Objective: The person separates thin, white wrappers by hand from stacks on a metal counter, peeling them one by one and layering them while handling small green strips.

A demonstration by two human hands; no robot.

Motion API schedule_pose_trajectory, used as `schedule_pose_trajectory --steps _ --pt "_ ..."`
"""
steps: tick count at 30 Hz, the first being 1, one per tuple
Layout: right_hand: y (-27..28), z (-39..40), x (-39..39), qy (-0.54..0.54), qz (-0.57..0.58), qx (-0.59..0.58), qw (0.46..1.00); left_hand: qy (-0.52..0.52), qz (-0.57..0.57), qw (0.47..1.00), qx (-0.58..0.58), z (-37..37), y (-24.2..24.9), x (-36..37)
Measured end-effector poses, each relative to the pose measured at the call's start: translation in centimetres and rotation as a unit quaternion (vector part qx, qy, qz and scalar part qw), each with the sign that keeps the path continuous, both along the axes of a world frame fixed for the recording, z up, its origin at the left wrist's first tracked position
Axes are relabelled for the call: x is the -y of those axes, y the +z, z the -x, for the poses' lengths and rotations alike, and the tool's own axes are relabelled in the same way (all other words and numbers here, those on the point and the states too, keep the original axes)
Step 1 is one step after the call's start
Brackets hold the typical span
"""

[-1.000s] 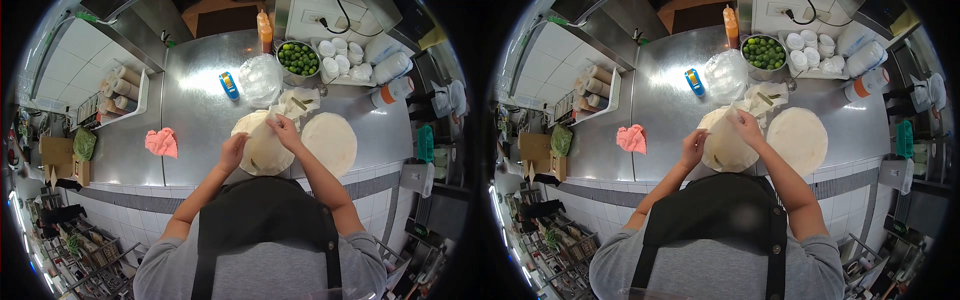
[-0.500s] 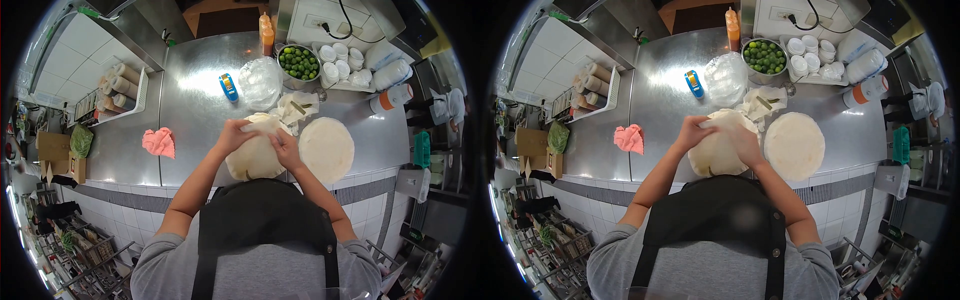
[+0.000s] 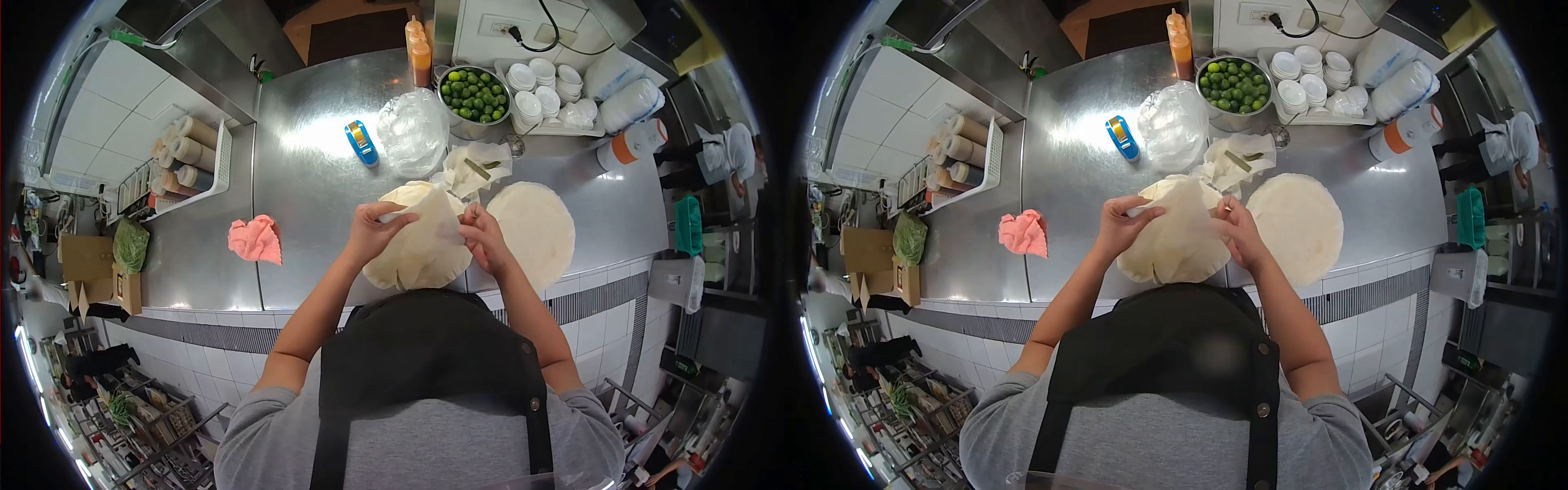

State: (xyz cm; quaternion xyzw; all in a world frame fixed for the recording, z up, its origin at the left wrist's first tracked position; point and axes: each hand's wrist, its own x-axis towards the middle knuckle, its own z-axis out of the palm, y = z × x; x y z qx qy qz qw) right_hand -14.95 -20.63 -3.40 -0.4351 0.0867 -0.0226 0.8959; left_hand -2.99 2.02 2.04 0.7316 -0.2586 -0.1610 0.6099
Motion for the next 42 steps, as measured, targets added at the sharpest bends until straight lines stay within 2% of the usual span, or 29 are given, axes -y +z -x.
schedule_pose_trajectory --steps 2,3,5,6,7,8,9,10,12,13,14,15,16,17,18,19,21,22,23,24,25,27,30,33,35,36,38,40,42 --pt "0.9 -1.5 0.2 0.060 0.181 -0.159 0.969 -0.020 -0.001 1.000 0.022 0.2 0.0 0.0" --pt "1.0 -2.2 0.0 0.057 0.182 -0.158 0.969 -0.038 -0.002 0.998 0.042 0.3 0.1 0.0" --pt "1.2 -3.4 -0.6 0.037 0.444 -0.063 0.893 -0.043 0.009 0.997 0.064 0.7 0.5 0.1" --pt "1.6 -3.6 -0.8 0.037 0.444 -0.062 0.893 -0.045 0.019 0.995 0.083 0.7 0.6 0.1" --pt "2.2 -3.7 -0.9 0.057 0.377 -0.064 0.922 -0.044 0.019 0.995 0.084 0.6 0.4 -0.2" --pt "2.6 -3.8 -1.0 0.078 0.309 -0.065 0.946 -0.014 0.005 1.000 0.002 0.2 0.0 -0.7" --pt "2.5 -3.9 -1.2 0.080 0.309 -0.064 0.946 0.018 -0.009 0.997 -0.080 -0.2 -0.3 -1.4" --pt "2.1 -3.9 -1.4 0.050 0.309 -0.043 0.949 0.020 -0.008 0.997 -0.080 -1.0 -0.6 -2.2" --pt "1.5 -3.8 -1.7 0.022 0.308 -0.022 0.951 -0.019 -0.113 0.992 -0.047 -3.0 -0.3 -3.1" --pt "1.2 -3.7 -1.8 0.028 0.395 -0.027 0.918 -0.018 -0.113 0.992 -0.048 -3.3 -0.1 -2.9" --pt "1.0 -3.6 -1.9 0.033 0.480 -0.032 0.876 -0.061 -0.124 0.990 0.022 -3.5 0.2 -2.8" --pt "1.7 -3.6 -2.2 0.035 0.479 -0.032 0.876 -0.103 -0.134 0.981 0.093 -3.4 1.0 -2.6" --pt "3.2 -3.8 -2.9 0.025 0.510 0.007 0.860 -0.101 -0.134 0.981 0.091 -2.9 1.9 -2.0" --pt "4.2 -4.0 -3.2 0.014 0.538 0.047 0.842 -0.106 -0.209 0.965 0.115 -2.3 2.8 -0.9" --pt "4.4 -4.1 -3.2 0.016 0.538 0.048 0.841 -0.111 -0.281 0.943 0.138 -1.8 3.5 -0.1" --pt "4.6 -4.3 -3.0 0.037 0.543 0.041 0.838 -0.109 -0.281 0.944 0.137 -1.7 3.9 0.4" --pt "4.5 -4.2 -2.4 0.057 0.548 0.034 0.834 -0.114 -0.363 0.913 0.148 -1.9 4.5 1.1" --pt "4.3 -4.0 -1.9 0.040 0.494 0.008 0.868 -0.114 -0.362 0.913 0.149 -2.1 4.1 1.0" --pt "4.0 -3.7 -1.4 0.024 0.438 -0.017 0.898 -0.070 -0.290 0.952 0.064 -2.5 3.2 0.5" --pt "3.7 -3.5 -0.8 0.023 0.439 -0.018 0.898 -0.025 -0.213 0.976 -0.023 -2.7 2.7 0.2" --pt "3.3 -3.1 -0.3 -0.001 0.397 -0.050 0.916 -0.025 -0.213 0.976 -0.023 -2.9 2.3 0.0" --pt "2.1 -2.1 0.6 -0.026 0.354 -0.081 0.931 0.037 -0.106 0.988 -0.109 -3.0 1.5 -0.4" --pt "0.2 -0.3 1.7 -0.045 0.340 -0.147 0.928 0.103 -0.066 0.983 -0.140 -2.7 -0.1 -0.7" --pt "-1.1 0.6 1.9 -0.062 0.376 -0.143 0.913 0.077 -0.007 0.988 -0.132 -2.0 -0.9 -1.0" --pt "-1.7 0.4 1.5 -0.118 0.412 0.090 0.899 0.074 -0.004 0.989 -0.126 -1.3 -1.0 -0.9" --pt "-1.1 0.5 1.1 -0.120 0.412 0.089 0.899 0.073 0.000 0.990 -0.117 -1.1 -0.8 -0.9" --pt "0.9 0.4 0.5 -0.127 0.220 -0.105 0.961 0.110 0.018 0.988 -0.103 -1.2 -0.2 -0.8" --pt "0.3 0.3 1.0 -0.148 0.241 -0.113 0.953 0.146 0.037 0.984 -0.089 -1.5 -0.3 -0.8" --pt "0.2 0.5 1.7 -0.167 0.263 -0.121 0.943 0.226 0.102 0.963 -0.109 -1.9 -0.8 -1.0"
